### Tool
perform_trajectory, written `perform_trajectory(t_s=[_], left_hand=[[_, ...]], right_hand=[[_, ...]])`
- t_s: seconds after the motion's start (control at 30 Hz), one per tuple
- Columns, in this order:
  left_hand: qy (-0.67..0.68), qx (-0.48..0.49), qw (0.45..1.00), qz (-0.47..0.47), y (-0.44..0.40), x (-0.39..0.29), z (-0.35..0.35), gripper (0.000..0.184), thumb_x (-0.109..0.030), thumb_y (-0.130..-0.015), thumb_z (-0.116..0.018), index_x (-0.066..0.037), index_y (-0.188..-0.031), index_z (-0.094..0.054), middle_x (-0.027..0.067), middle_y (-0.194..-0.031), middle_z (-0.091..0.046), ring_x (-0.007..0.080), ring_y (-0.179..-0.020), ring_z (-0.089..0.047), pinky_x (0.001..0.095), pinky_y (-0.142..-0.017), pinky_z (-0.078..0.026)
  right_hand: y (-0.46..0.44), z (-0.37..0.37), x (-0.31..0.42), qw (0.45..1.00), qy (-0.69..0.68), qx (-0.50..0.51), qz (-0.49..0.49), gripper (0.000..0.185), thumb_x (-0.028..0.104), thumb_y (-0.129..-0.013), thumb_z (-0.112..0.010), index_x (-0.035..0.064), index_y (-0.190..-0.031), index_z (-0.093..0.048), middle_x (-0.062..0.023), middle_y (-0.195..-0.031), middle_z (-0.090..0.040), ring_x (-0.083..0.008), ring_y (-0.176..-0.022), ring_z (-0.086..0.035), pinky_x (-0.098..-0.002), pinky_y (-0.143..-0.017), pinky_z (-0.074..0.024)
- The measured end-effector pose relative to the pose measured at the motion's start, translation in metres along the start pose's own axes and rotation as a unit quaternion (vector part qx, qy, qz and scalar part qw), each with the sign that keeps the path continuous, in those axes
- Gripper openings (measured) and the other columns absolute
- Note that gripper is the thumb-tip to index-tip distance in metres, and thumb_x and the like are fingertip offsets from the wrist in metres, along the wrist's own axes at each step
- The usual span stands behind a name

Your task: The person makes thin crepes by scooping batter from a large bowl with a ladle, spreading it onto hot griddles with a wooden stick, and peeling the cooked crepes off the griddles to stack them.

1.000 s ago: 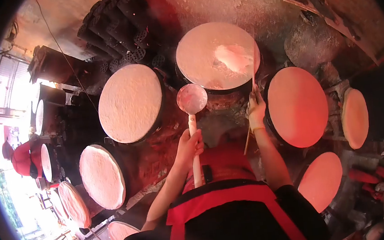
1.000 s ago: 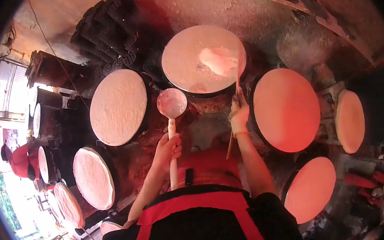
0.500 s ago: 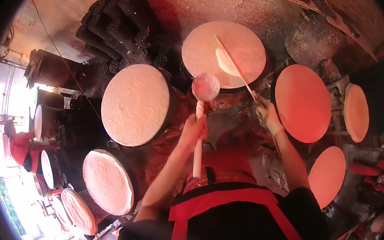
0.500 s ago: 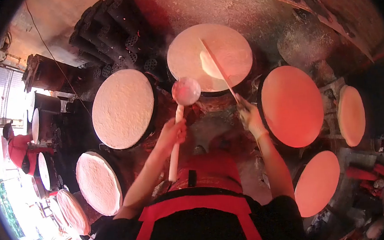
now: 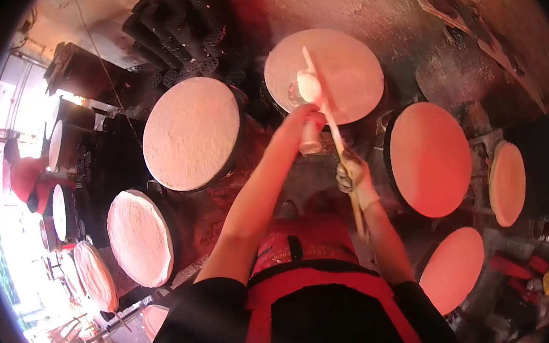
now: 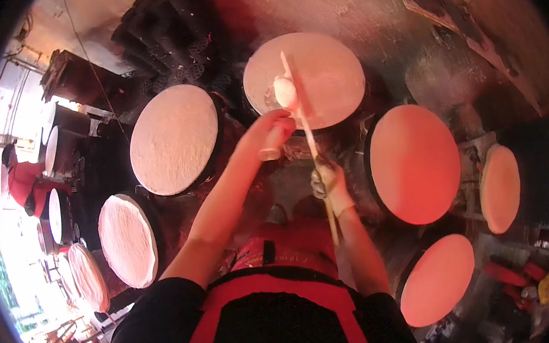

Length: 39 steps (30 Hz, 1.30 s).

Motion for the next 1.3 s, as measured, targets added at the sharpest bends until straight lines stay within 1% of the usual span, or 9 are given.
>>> perform_trajectory(t_s=[0.03,0.07,0.33,0.5,0.53,0.87,1.03,1.1,1.3], left_hand=[[-0.317,-0.055,0.935,-0.152,0.036,0.007,-0.021,0.014,-0.011,-0.096,-0.050,-0.001,-0.088,-0.045,-0.0007,-0.063,-0.040,0.0058,-0.049,-0.039,0.0180,-0.042,-0.032],[-0.202,-0.001,0.979,-0.027,0.054,0.024,-0.034,0.012,-0.011,-0.097,-0.051,-0.002,-0.094,-0.044,-0.0013,-0.064,-0.039,0.0045,-0.047,-0.038,0.0171,-0.037,-0.029],[-0.308,-0.188,0.914,-0.184,0.106,0.053,-0.017,0.011,-0.009,-0.096,-0.052,-0.008,-0.095,-0.041,-0.0027,-0.066,-0.041,0.0022,-0.045,-0.034,0.0147,-0.033,-0.024],[-0.390,-0.224,0.838,-0.310,0.166,0.096,0.026,0.008,-0.011,-0.096,-0.054,-0.009,-0.099,-0.047,-0.0055,-0.065,-0.042,0.0016,-0.046,-0.037,0.0154,-0.034,-0.025],[-0.385,-0.204,0.834,-0.337,0.188,0.127,0.021,0.011,-0.016,-0.097,-0.054,-0.009,-0.104,-0.049,-0.0053,-0.065,-0.042,0.0015,-0.046,-0.037,0.0162,-0.034,-0.025],[0.007,-0.107,0.862,-0.496,0.310,0.231,0.154,0.014,-0.013,-0.097,-0.054,-0.012,-0.089,-0.043,-0.0028,-0.068,-0.042,0.0019,-0.049,-0.034,0.0167,-0.036,-0.025],[0.035,-0.169,0.732,-0.659,0.439,0.307,0.225,0.014,-0.012,-0.098,-0.052,-0.012,-0.095,-0.038,-0.0013,-0.073,-0.043,0.0021,-0.049,-0.034,0.0166,-0.037,-0.027],[0.072,-0.179,0.683,-0.704,0.491,0.338,0.256,0.012,-0.013,-0.098,-0.052,-0.011,-0.096,-0.040,-0.0012,-0.073,-0.044,0.0018,-0.049,-0.035,0.0163,-0.036,-0.026],[0.170,-0.197,0.573,-0.777,0.606,0.446,0.324,0.010,-0.014,-0.100,-0.050,-0.011,-0.096,-0.041,-0.0021,-0.074,-0.042,0.0024,-0.051,-0.035,0.0158,-0.038,-0.026]], right_hand=[[-0.015,0.020,0.016,0.997,0.019,-0.009,0.067,0.021,0.039,-0.097,-0.056,0.0191,-0.101,-0.062,0.0003,-0.051,-0.045,-0.0130,-0.034,-0.041,-0.0281,-0.030,-0.0284],[-0.029,0.045,0.036,0.991,0.036,-0.019,0.131,0.026,0.042,-0.097,-0.054,0.0177,-0.097,-0.064,0.0003,-0.051,-0.045,-0.0125,-0.033,-0.040,-0.0279,-0.030,-0.0287],[0.029,0.046,0.040,0.718,0.590,-0.064,0.364,0.040,0.023,-0.099,-0.055,0.0083,-0.136,-0.053,-0.0174,-0.124,-0.064,-0.0187,-0.108,-0.062,-0.0292,-0.092,-0.0454],[0.024,0.074,0.091,0.783,0.458,-0.036,0.419,0.039,0.006,-0.095,-0.053,0.0032,-0.134,-0.053,-0.0144,-0.120,-0.065,-0.0250,-0.108,-0.062,-0.0328,-0.086,-0.0509],[0.023,0.082,0.103,0.622,0.589,-0.093,0.507,0.041,0.009,-0.096,-0.053,0.0033,-0.137,-0.050,-0.0153,-0.122,-0.064,-0.0249,-0.106,-0.063,-0.0323,-0.084,-0.0513],[0.060,-0.058,-0.019,0.725,0.532,0.266,0.347,0.049,0.020,-0.099,-0.053,-0.0010,-0.142,-0.042,-0.0167,-0.141,-0.051,-0.0225,-0.129,-0.048,-0.0324,-0.103,-0.0394],[0.088,-0.208,-0.191,0.573,0.639,0.438,0.269,0.031,0.031,-0.092,-0.063,0.0009,-0.098,-0.065,-0.0141,-0.077,-0.065,-0.0237,-0.072,-0.063,-0.0378,-0.067,-0.0472],[0.113,-0.264,-0.276,0.437,0.654,0.503,0.358,0.029,0.032,-0.093,-0.058,0.0033,-0.089,-0.059,-0.0223,-0.080,-0.063,-0.0447,-0.077,-0.059,-0.0485,-0.063,-0.0449],[0.195,-0.369,-0.489,0.175,0.684,0.513,0.489,0.035,0.031,-0.087,-0.062,0.0127,-0.115,-0.055,-0.0162,-0.106,-0.062,-0.0368,-0.093,-0.064,-0.0467,-0.078,-0.0517]])
Point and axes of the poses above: each hand's wrist, its own y-axis away from the middle knuckle, its own z-axis out of the back of the hand, x = y × z, the point moved 5 cm from there along -y, towards the middle knuckle
